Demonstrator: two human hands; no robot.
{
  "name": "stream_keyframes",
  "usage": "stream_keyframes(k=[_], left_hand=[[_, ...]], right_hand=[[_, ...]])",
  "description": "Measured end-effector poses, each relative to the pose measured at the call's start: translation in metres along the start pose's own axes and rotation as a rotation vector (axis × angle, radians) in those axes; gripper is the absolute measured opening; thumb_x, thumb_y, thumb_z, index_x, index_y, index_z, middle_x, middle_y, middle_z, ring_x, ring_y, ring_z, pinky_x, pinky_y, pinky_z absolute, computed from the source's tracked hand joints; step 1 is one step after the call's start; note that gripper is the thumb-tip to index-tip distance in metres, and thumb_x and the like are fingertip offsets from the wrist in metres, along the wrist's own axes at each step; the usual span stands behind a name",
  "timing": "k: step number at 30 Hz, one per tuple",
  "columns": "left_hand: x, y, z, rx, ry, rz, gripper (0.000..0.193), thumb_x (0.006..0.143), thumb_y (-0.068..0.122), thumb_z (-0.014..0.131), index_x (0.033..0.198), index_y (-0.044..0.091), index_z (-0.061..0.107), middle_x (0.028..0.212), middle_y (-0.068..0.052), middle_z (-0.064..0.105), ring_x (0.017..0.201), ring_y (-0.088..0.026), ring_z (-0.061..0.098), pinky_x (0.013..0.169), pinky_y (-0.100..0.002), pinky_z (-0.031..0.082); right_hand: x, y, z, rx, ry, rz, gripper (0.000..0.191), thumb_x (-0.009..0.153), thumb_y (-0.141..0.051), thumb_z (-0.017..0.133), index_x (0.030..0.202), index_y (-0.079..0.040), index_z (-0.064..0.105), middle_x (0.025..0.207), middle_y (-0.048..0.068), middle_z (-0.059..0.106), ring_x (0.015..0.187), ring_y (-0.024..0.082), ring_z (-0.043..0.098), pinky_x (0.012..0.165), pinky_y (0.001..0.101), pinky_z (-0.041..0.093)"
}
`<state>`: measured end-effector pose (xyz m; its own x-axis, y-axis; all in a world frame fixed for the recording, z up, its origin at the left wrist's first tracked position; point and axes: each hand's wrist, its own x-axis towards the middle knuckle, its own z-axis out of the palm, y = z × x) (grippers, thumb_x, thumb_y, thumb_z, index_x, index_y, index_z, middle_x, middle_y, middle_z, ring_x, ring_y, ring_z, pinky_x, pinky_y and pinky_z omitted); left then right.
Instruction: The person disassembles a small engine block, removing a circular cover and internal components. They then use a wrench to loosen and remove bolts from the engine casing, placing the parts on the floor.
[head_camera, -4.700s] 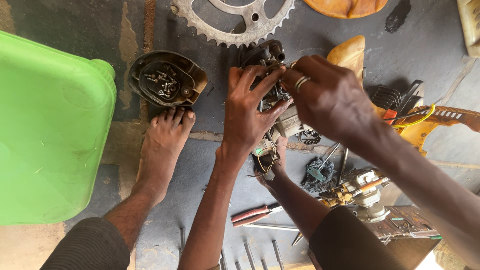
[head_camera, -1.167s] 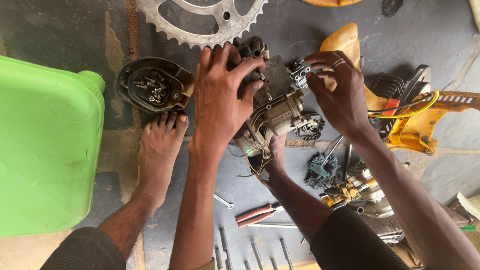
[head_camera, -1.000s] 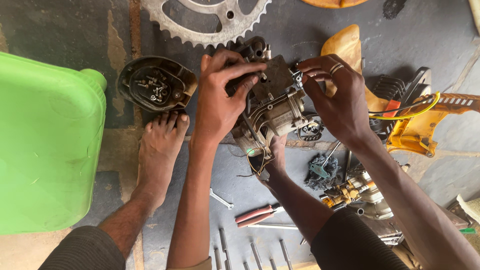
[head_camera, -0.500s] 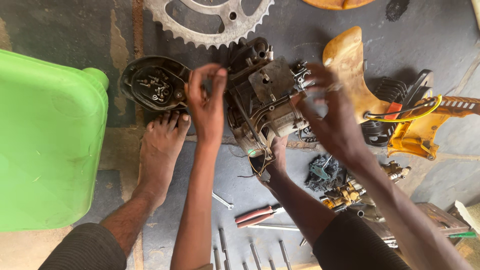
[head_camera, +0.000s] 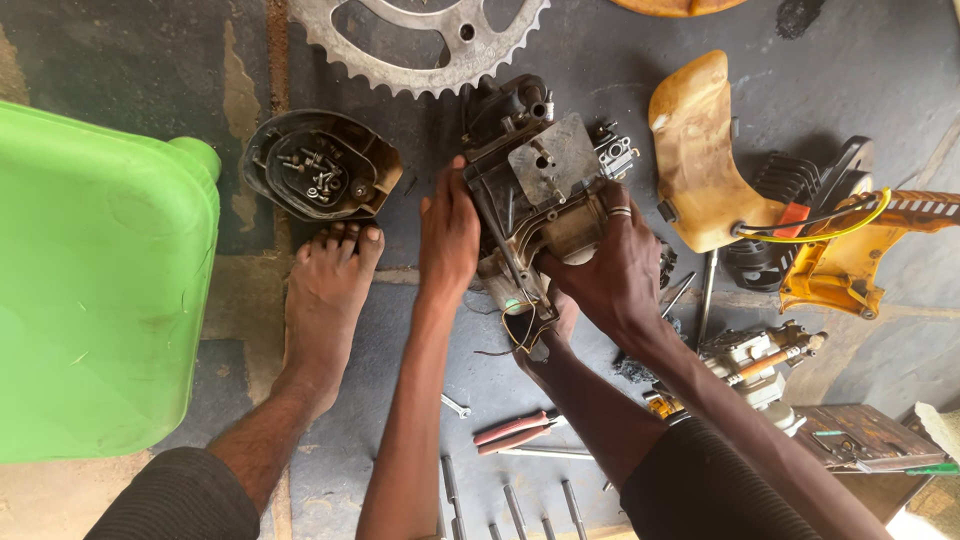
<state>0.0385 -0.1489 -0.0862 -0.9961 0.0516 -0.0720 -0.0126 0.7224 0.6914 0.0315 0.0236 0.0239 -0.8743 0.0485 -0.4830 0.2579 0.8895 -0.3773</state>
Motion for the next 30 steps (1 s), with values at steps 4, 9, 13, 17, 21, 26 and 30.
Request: stream_keyframes(k=[4, 9, 13, 17, 21, 26, 30], left_hand=[[-0.004, 0.006, 0.003, -0.172, -0.135, -0.215, 0.046, 0.11, 0.022, 0.036, 0.149, -0.002, 0.045, 0.128, -0.023, 0.058, 0.097, -0.03, 0.061, 0.093, -0.053, 0.046], [-0.006, 0.037, -0.032, -0.493, -0.022, -0.634, 0.068, 0.105, 0.059, 0.04, 0.13, -0.002, 0.06, 0.119, -0.018, 0.058, 0.121, -0.035, 0.048, 0.109, -0.056, 0.04], [0.002, 0.06, -0.068, -0.438, 0.04, -0.516, 0.083, 0.096, 0.072, 0.052, 0.129, -0.004, 0.061, 0.125, -0.018, 0.056, 0.132, -0.038, 0.045, 0.114, -0.061, 0.033], [0.001, 0.076, -0.083, -0.29, 0.051, -0.441, 0.085, 0.087, 0.071, 0.067, 0.127, -0.003, 0.064, 0.128, -0.02, 0.054, 0.139, -0.044, 0.039, 0.112, -0.071, 0.027], [-0.004, 0.076, -0.077, -0.234, 0.156, -0.383, 0.083, 0.083, 0.067, 0.078, 0.127, -0.002, 0.065, 0.122, -0.018, 0.055, 0.131, -0.041, 0.051, 0.114, -0.073, 0.03], [-0.006, 0.072, -0.058, -0.169, 0.328, -0.293, 0.078, 0.076, 0.065, 0.085, 0.118, 0.002, 0.068, 0.104, -0.012, 0.061, 0.102, -0.028, 0.058, 0.096, -0.053, 0.046], [-0.004, 0.075, -0.041, -0.203, 0.392, -0.265, 0.074, 0.073, 0.063, 0.088, 0.113, 0.005, 0.066, 0.1, -0.01, 0.061, 0.095, -0.026, 0.054, 0.082, -0.043, 0.046]], right_hand=[[0.003, 0.009, 0.0, 0.007, 0.04, -0.041, 0.081, 0.064, -0.031, 0.095, 0.124, -0.001, 0.049, 0.103, 0.023, 0.07, 0.083, 0.036, 0.073, 0.073, 0.0476, 0.061], [0.001, 0.032, 0.006, 0.254, -0.023, -0.087, 0.083, 0.068, -0.029, 0.089, 0.131, 0.001, 0.044, 0.108, 0.02, 0.071, 0.092, 0.033, 0.074, 0.084, 0.0439, 0.063], [0.0, 0.045, 0.022, 0.552, -0.019, -0.183, 0.103, 0.074, -0.029, 0.09, 0.155, 0.0, 0.034, 0.141, 0.024, 0.058, 0.128, 0.036, 0.06, 0.105, 0.048, 0.056], [0.001, 0.053, 0.04, 1.238, -0.257, -0.227, 0.126, 0.071, -0.047, 0.096, 0.164, -0.007, 0.02, 0.161, 0.015, 0.039, 0.151, 0.028, 0.042, 0.125, 0.0462, 0.041], [0.006, 0.058, 0.053, 1.252, -0.421, 0.004, 0.108, 0.077, -0.05, 0.088, 0.156, -0.005, 0.029, 0.142, 0.018, 0.052, 0.127, 0.027, 0.057, 0.108, 0.0441, 0.051], [0.019, 0.053, 0.063, 1.646, -0.554, 0.221, 0.066, 0.087, -0.038, 0.083, 0.134, -0.001, 0.055, 0.117, 0.02, 0.066, 0.101, 0.025, 0.071, 0.082, 0.0338, 0.063], [0.018, 0.053, 0.065, 1.65, -0.531, 0.103, 0.061, 0.087, -0.033, 0.082, 0.133, -0.001, 0.057, 0.113, 0.018, 0.068, 0.096, 0.024, 0.072, 0.076, 0.0314, 0.062]])
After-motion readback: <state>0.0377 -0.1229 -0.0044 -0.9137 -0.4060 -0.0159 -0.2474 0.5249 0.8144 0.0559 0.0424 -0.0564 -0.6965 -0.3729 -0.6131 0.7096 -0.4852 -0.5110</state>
